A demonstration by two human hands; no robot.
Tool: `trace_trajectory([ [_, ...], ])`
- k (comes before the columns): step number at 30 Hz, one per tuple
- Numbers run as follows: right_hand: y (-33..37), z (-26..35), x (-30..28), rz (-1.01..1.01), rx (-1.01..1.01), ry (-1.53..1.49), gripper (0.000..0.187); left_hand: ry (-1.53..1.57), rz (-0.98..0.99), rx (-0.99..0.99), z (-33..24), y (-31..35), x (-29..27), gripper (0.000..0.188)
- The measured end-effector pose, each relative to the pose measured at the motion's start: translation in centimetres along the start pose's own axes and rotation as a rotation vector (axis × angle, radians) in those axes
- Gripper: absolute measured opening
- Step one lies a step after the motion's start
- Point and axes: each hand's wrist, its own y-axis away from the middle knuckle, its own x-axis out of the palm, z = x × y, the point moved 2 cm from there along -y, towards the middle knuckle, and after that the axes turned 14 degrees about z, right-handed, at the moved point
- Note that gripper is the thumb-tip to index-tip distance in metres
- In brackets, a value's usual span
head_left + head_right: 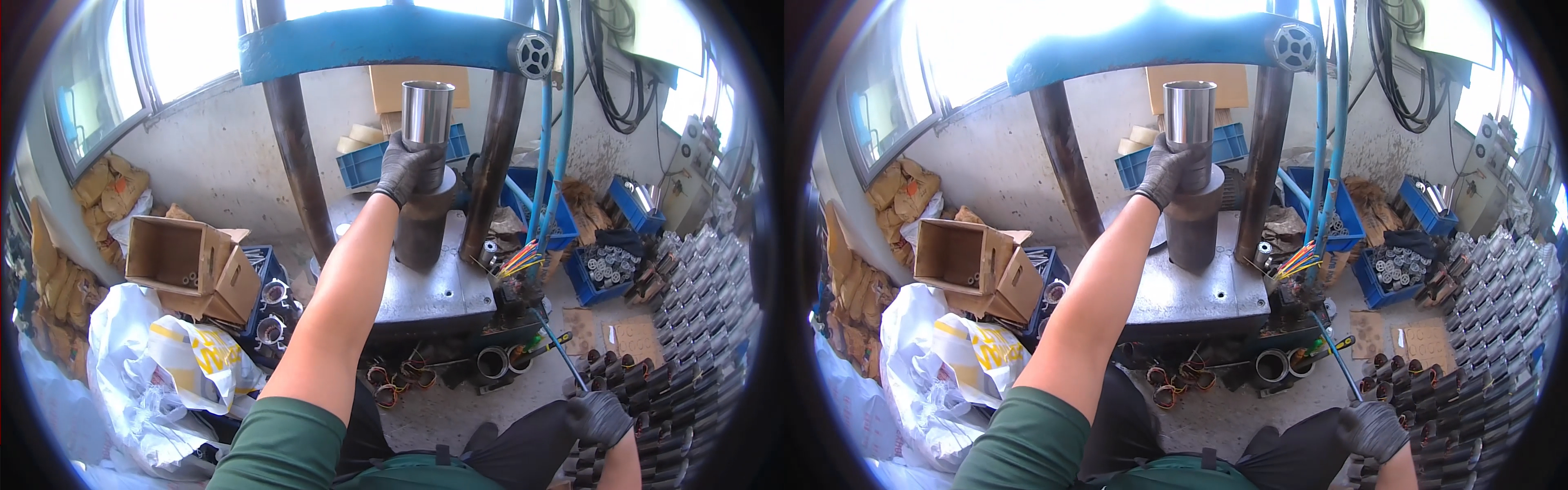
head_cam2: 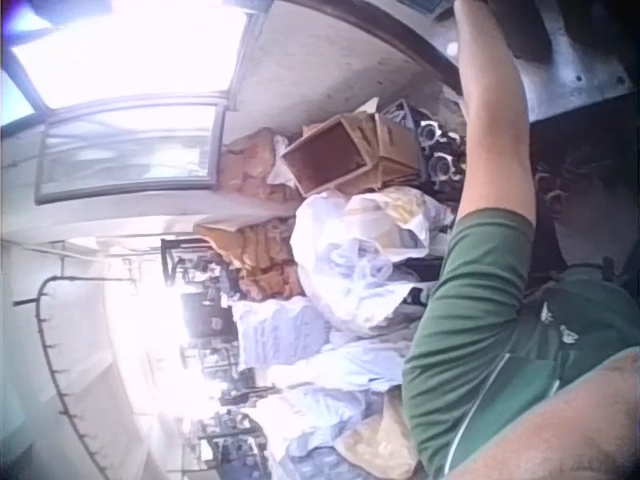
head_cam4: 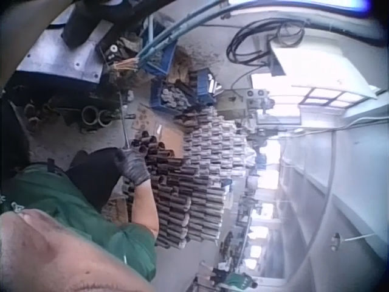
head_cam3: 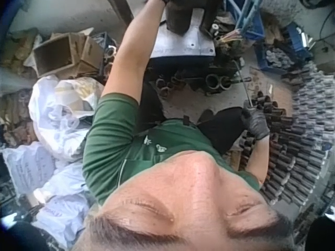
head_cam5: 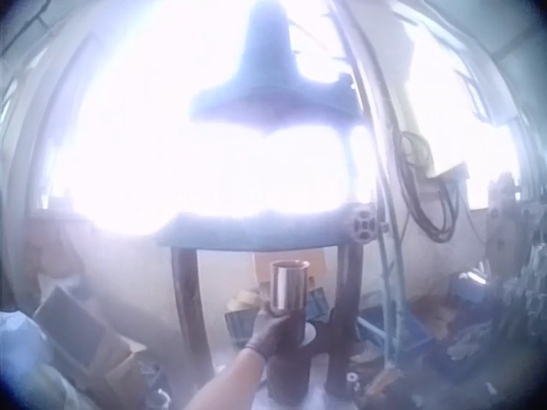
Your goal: The person is seen using a press machine to insert or assemble components for a motor stator, followed by manually arranging wires.
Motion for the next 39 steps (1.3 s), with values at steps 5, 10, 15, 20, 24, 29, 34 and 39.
trace_trajectory([
  [5,-0.5,1.6,0.9,-0.073,0.106,0.039,0.027,0.012,-0.008,0.066,-0.2,0.3,0.5,0.095],
  [10,-0.4,2.5,-0.1,-0.155,0.129,-0.070,0.026,0.002,-0.042,0.067,-0.5,0.5,0.6,0.100],
  [15,-0.4,2.9,-0.2,-0.226,0.132,-0.102,0.023,0.024,-0.015,0.070,-0.4,0.5,0.4,0.102],
  [20,-0.3,2.7,0.0,-0.230,0.122,-0.098,0.022,0.005,-0.023,0.059,-0.2,0.5,0.3,0.103],
  [24,-0.2,2.6,0.1,-0.248,0.148,-0.141,0.021,0.016,-0.032,0.081,-0.4,0.4,0.5,0.102],
  [29,-0.3,2.7,0.1,-0.266,0.150,-0.164,0.020,-0.035,-0.037,0.051,-0.7,0.6,0.3,0.103],
  [34,-0.3,2.9,-0.2,-0.262,0.166,-0.174,0.021,-0.028,-0.046,0.045,-0.6,0.4,0.3,0.106],
  [39,-0.3,3.0,-0.4,-0.261,0.166,-0.182,0.020,-0.010,-0.030,0.055,0.3,-0.2,0.1,0.111],
])
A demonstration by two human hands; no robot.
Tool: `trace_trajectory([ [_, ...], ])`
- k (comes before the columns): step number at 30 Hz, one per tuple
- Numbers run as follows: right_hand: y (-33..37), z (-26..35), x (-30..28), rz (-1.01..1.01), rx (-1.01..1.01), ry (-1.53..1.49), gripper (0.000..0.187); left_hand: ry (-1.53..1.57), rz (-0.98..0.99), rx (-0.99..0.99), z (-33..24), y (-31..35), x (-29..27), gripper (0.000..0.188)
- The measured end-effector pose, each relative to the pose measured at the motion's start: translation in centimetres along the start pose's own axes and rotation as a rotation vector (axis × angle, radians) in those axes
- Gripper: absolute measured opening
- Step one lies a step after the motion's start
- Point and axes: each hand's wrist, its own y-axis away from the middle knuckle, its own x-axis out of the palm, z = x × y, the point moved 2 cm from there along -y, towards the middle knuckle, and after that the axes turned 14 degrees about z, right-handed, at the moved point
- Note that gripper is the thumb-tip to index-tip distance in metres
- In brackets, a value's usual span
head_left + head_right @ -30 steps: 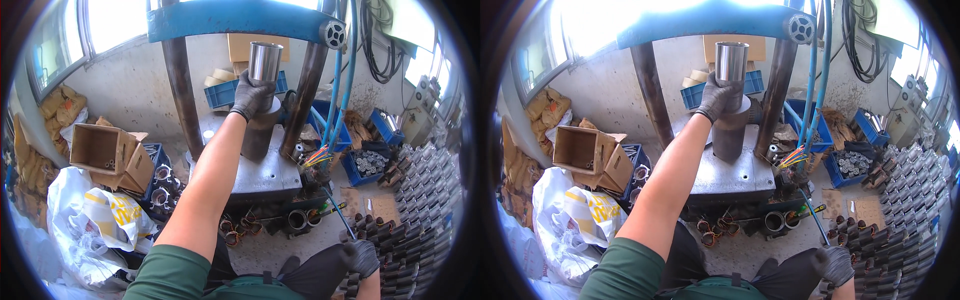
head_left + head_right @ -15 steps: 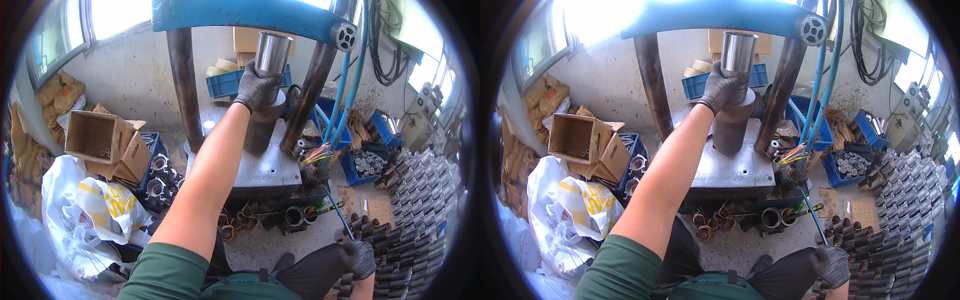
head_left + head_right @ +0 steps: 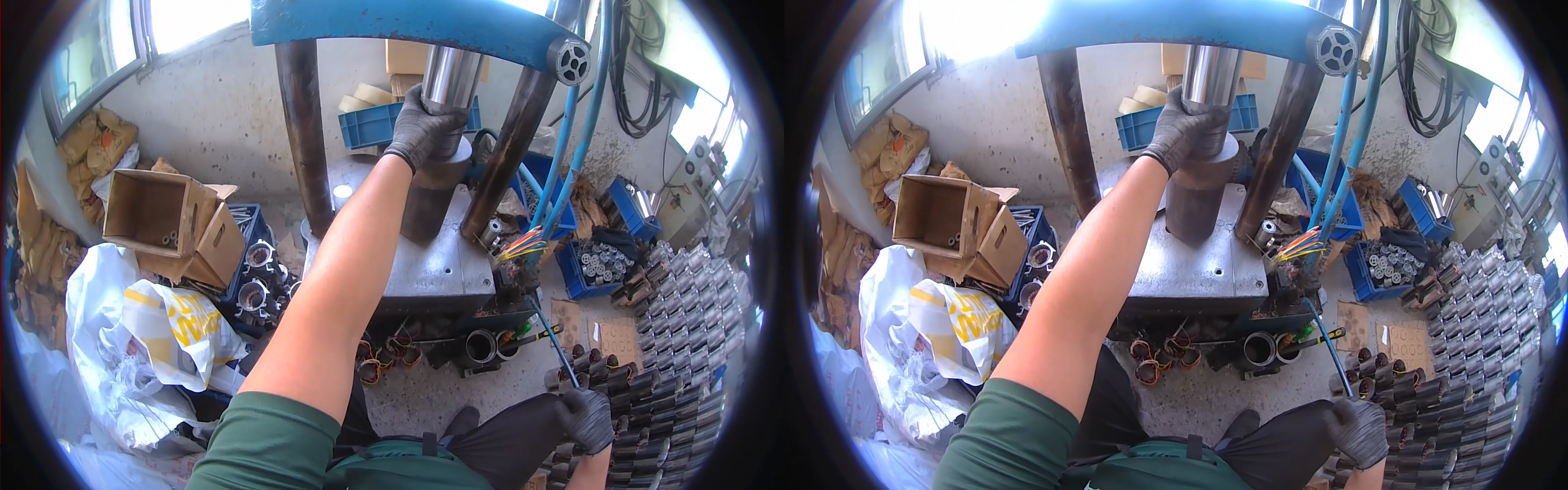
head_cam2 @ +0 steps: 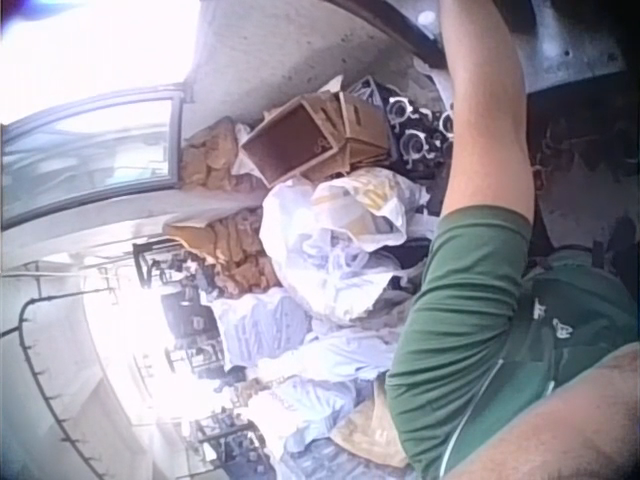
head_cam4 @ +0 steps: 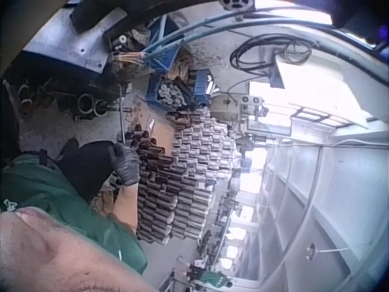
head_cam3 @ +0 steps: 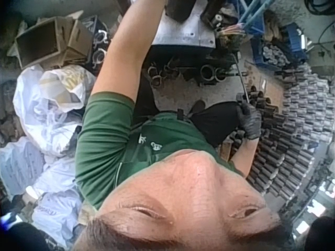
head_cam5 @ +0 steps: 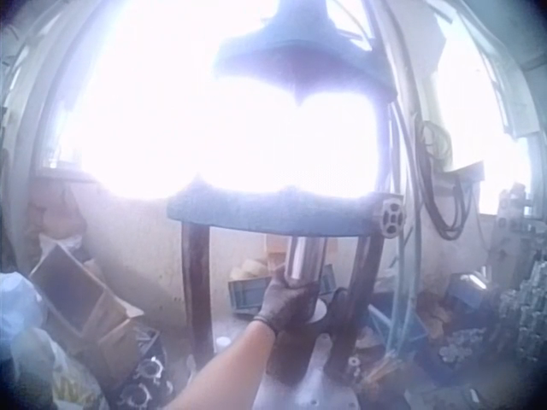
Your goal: The person is seen using a press machine to insert or assemble components for a motor stator, followed by manually arranging wires.
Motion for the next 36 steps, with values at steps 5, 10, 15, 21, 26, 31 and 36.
trace_trajectory([
  [5,-0.1,0.0,-0.1,-0.004,-0.011,-0.005,0.020,0.015,0.005,0.032,0.9,-0.6,0.0,0.115],
  [10,-0.5,0.4,-0.6,0.016,-0.033,0.036,0.019,0.010,0.031,0.045,0.9,-0.7,-0.2,0.120],
  [15,-1.6,1.8,-3.2,-0.003,-0.116,0.033,0.013,-0.039,0.049,0.038,0.8,-0.8,-0.4,0.119],
  [21,-10.7,1.3,-11.0,-0.576,-0.326,0.110,0.019,-0.031,0.059,0.063,1.4,-1.0,-0.5,0.118],
  [26,-16.8,-1.2,-16.1,-0.674,-0.274,0.146,0.017,-0.029,0.058,0.068,1.7,-1.6,-0.5,0.119],
  [31,-11.7,-1.0,-13.2,-0.464,-0.232,0.098,0.019,-0.040,0.049,0.055,1.4,-1.2,-0.5,0.122],
  [36,-2.5,-0.4,-4.2,0.101,-0.193,-0.063,0.016,-0.041,0.068,0.079,1.3,-1.0,-0.6,0.122],
])
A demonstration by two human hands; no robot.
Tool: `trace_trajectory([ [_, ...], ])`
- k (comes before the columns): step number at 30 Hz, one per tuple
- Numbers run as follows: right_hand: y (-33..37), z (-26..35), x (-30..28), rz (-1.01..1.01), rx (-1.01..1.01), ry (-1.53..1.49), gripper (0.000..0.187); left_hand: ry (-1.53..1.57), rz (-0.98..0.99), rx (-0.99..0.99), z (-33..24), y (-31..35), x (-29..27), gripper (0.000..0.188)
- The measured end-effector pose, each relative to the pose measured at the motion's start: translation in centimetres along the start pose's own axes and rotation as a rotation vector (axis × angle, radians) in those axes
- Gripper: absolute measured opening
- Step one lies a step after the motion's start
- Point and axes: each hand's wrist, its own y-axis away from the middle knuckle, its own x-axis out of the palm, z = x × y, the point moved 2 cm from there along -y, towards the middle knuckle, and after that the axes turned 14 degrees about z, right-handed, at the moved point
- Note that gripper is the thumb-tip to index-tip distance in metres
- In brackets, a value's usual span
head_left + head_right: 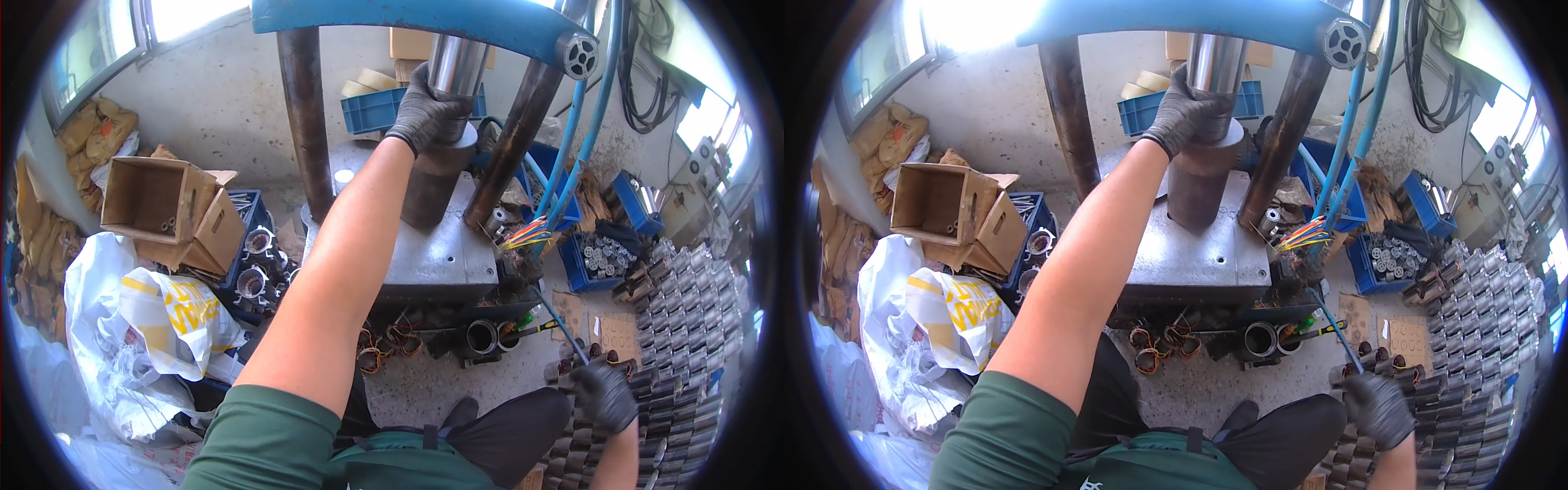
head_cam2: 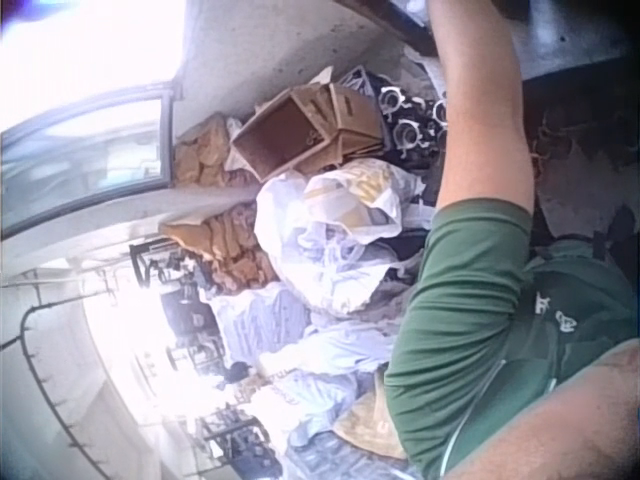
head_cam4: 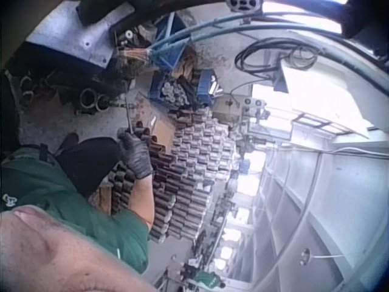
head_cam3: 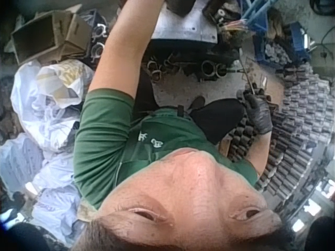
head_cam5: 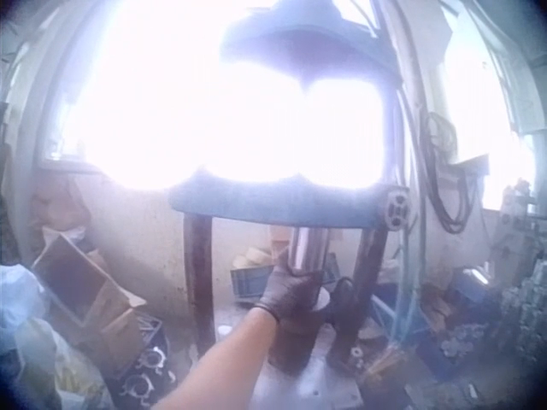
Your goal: The person is seen using a press machine to insert or assemble components for a motor stator, followed by manually arranging wires.
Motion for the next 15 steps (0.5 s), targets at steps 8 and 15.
trace_trajectory([
  [8,1.7,0.6,4.9,-0.087,0.138,0.069,0.015,-0.034,-0.006,0.003,-0.3,0.3,0.2,0.118],
  [15,1.5,1.3,4.6,-0.114,0.164,0.129,0.022,-0.081,-0.012,-0.050,-0.2,0.1,-0.2,0.120],
])
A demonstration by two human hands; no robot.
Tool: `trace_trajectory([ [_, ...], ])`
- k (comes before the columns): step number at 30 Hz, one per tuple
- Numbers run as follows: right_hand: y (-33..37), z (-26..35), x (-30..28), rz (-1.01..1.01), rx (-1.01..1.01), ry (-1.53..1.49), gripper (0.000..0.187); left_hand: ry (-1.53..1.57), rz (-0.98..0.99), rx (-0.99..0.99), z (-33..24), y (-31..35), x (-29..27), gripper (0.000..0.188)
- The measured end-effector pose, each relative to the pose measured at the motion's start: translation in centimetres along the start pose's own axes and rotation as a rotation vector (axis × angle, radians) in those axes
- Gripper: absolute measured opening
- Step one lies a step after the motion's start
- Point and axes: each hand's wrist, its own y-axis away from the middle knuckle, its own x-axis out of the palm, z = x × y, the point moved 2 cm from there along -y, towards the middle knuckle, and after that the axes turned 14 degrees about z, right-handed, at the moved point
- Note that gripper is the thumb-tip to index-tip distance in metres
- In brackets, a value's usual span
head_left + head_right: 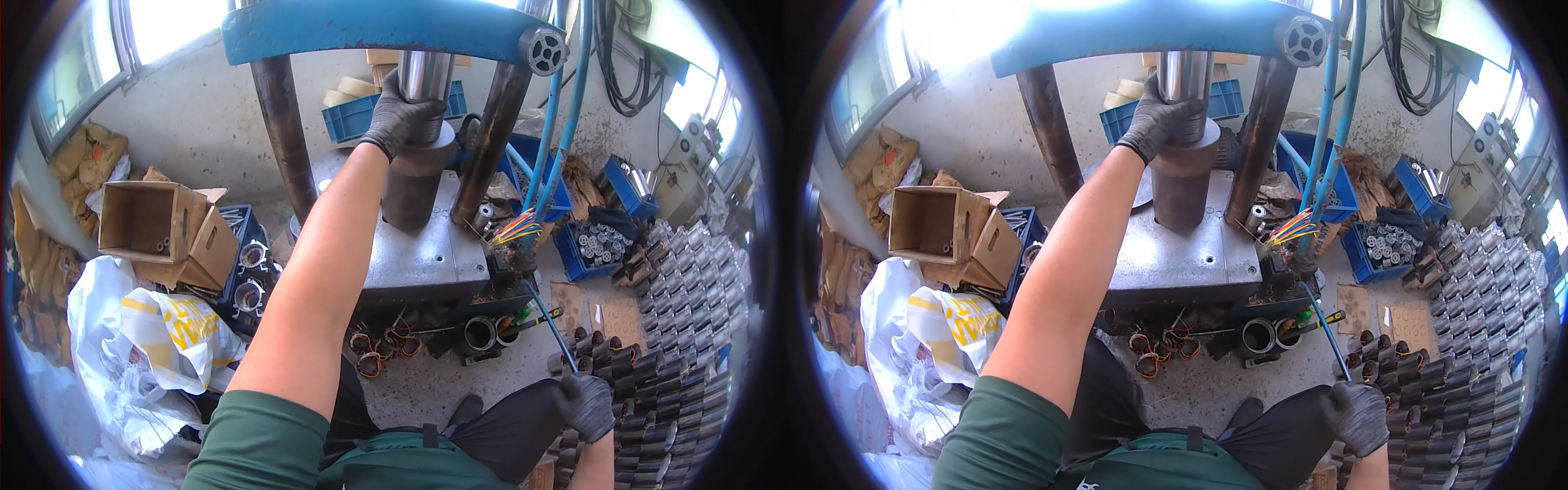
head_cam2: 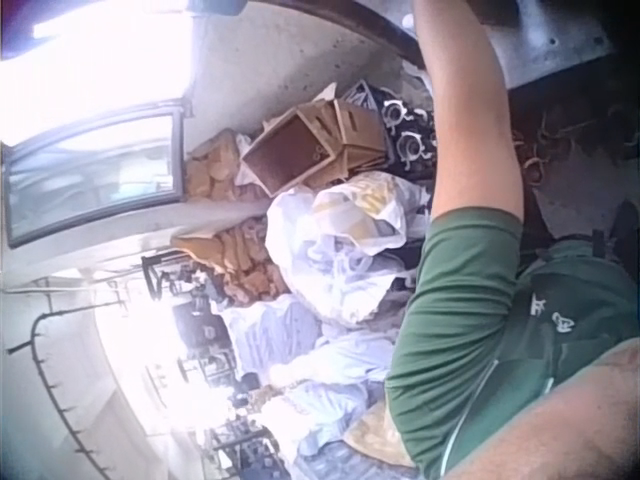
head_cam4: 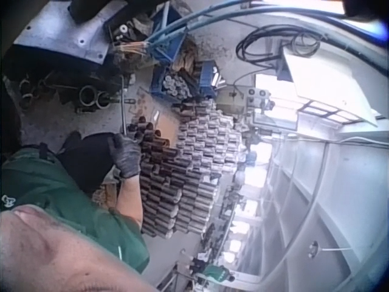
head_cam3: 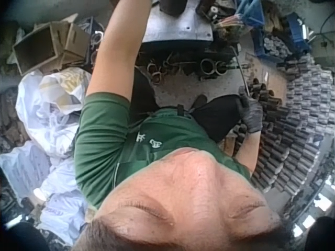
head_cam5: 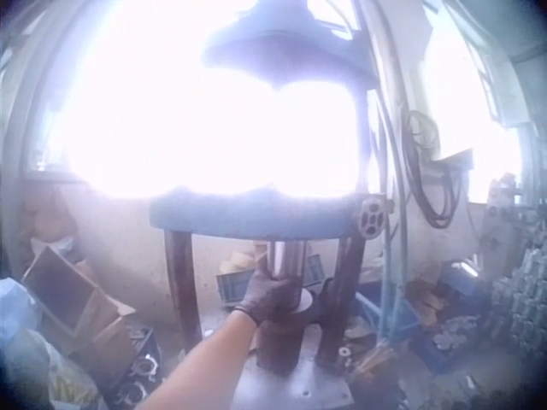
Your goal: The person is seen using a press machine to insert or assemble components for a motor stator, followed by manually arranging wires.
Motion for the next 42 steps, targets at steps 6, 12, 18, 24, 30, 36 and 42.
trace_trajectory([
  [6,-0.2,-0.4,0.1,0.017,0.028,0.033,0.023,0.107,0.050,-0.059,0.0,0.1,-0.4,0.113],
  [12,-0.3,-0.6,0.1,0.055,0.023,0.073,0.024,0.083,0.058,-0.086,-0.6,0.6,-0.3,0.097],
  [18,-0.8,-0.5,-1.3,0.188,-0.036,0.072,0.019,0.080,0.057,-0.063,-0.5,0.5,-0.4,0.093],
  [24,-2.1,-1.0,-3.6,0.131,-0.117,0.004,0.025,0.039,0.055,-0.113,-0.2,0.3,-0.6,0.091],
  [30,-2.2,-1.5,-4.0,0.135,-0.127,-0.003,0.023,-0.008,0.066,-0.071,0.0,0.2,-0.6,0.087],
  [36,-1.7,-1.7,-3.5,0.102,-0.122,-0.046,0.020,0.025,0.035,-0.111,0.1,0.3,-0.6,0.089],
  [42,-1.6,-2.1,-3.2,0.207,-0.131,-0.071,0.018,-0.031,0.036,-0.141,0.3,0.2,-0.7,0.089],
])
